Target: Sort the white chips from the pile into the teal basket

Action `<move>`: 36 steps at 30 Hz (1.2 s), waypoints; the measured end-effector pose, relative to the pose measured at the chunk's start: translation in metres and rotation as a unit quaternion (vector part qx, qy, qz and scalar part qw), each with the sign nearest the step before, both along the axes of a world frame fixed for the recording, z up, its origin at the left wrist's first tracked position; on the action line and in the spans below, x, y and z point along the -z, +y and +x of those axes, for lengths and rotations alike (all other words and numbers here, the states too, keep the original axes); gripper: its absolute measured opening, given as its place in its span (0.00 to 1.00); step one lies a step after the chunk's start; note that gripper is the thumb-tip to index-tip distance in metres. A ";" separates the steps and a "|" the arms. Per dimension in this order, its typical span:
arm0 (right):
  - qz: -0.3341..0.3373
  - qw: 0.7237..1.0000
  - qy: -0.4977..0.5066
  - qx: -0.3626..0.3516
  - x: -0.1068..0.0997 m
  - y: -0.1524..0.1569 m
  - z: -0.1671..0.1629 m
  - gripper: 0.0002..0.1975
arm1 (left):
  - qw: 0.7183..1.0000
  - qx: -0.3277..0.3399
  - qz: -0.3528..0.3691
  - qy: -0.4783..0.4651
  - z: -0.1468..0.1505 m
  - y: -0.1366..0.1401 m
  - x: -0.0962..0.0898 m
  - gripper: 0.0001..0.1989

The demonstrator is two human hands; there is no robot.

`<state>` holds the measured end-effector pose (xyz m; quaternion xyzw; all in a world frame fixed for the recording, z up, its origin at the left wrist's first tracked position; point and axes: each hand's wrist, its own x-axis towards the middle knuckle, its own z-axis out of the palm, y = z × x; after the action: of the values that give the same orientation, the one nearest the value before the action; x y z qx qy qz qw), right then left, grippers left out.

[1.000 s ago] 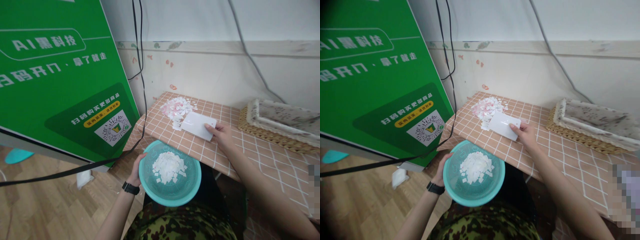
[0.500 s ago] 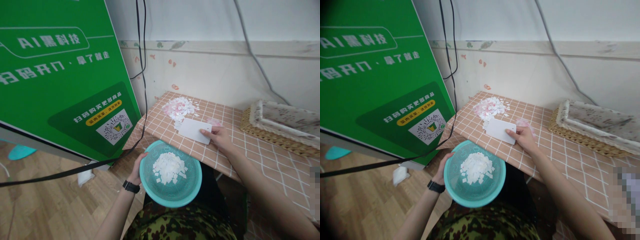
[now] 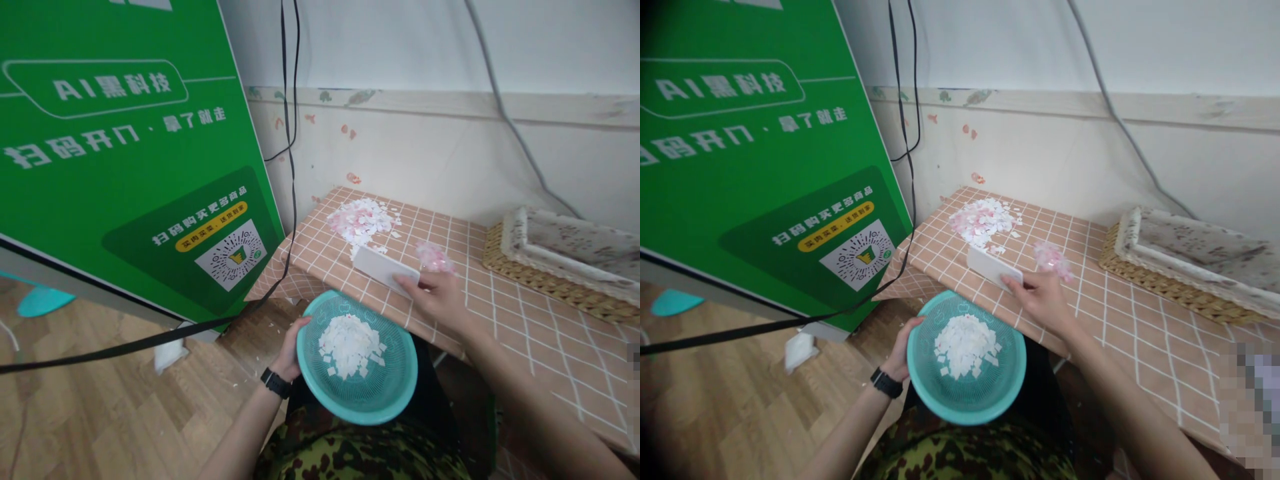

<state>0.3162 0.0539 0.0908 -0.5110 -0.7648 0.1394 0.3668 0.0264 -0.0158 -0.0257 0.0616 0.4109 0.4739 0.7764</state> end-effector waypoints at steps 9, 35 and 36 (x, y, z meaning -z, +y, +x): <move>0.182 0.946 -0.217 -0.156 0.034 -0.039 -0.057 0.23 | 1.000 0.020 0.001 -0.021 0.035 -0.017 0.028 0.13; 0.087 0.948 -0.167 0.258 0.004 -0.022 0.029 0.20 | 1.000 0.002 0.007 -0.027 0.033 -0.018 0.032 0.12; 0.076 0.957 -0.140 0.242 0.002 -0.018 0.024 0.21 | 1.000 0.002 0.006 -0.029 0.034 -0.018 0.031 0.12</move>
<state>0.3401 0.0358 0.0891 -0.6661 -0.6701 -0.0850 0.3163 0.0599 -0.0341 -0.0568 0.0538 0.3853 0.4765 0.7884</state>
